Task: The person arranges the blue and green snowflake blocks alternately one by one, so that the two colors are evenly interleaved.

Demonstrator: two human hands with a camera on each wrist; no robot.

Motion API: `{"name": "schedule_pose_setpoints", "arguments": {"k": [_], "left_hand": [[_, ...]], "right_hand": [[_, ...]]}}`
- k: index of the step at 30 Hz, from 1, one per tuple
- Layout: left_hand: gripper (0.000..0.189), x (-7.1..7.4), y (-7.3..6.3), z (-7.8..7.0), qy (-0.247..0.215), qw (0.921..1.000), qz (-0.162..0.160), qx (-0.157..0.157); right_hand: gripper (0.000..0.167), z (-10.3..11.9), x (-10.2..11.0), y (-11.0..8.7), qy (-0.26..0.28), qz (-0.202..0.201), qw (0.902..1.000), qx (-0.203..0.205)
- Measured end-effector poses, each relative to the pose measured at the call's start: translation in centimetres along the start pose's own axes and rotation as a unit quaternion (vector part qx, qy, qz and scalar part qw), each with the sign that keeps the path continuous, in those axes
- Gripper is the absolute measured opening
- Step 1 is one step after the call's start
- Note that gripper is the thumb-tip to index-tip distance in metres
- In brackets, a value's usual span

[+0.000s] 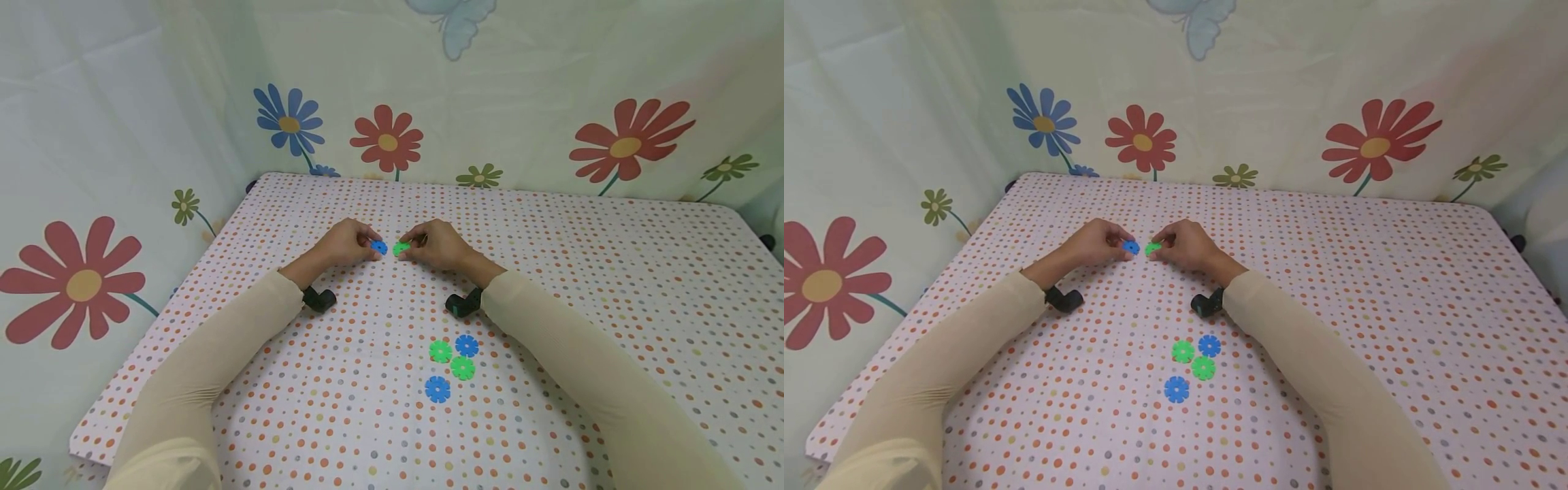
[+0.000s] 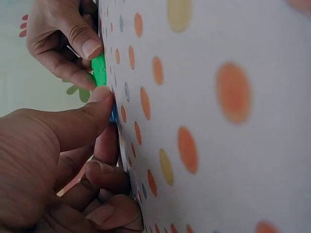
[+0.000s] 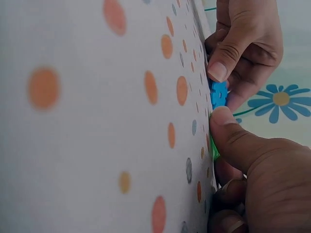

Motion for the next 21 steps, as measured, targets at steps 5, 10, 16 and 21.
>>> {"name": "schedule_pose_setpoints", "arguments": {"k": [5,10,16,21], "left_hand": [[0.034,-0.1,-0.02,0.12,-0.012,0.9999,-0.003,0.001],[0.035,-0.18,-0.04,0.14,-0.012,0.9999,-0.002,0.006],[0.036,-0.19,-0.07,-0.05,0.001,1.0,-0.002,0.0],[0.037,-0.21,-0.19,-0.31,0.018,0.9998,0.003,-0.01]], "right_hand": [[0.037,-0.06,-0.06,0.04,-0.003,-0.001,1.0,0.002],[0.035,-0.11,-0.05,0.1,-0.003,-0.003,1.0,0.008],[0.033,-0.03,-0.07,0.07,-0.002,-0.001,1.0,0.01],[0.034,0.25,-0.02,-0.04,0.002,0.005,1.0,0.007]]}}
Point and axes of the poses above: each hand's wrist, its own y-axis towards the middle knuckle, its own x-axis out of the back of the hand, z = x × y, the point moved 4 cm from there along y, towards the middle knuckle, and after that the axes turned 1 degree about x, right-handed, at the moved point
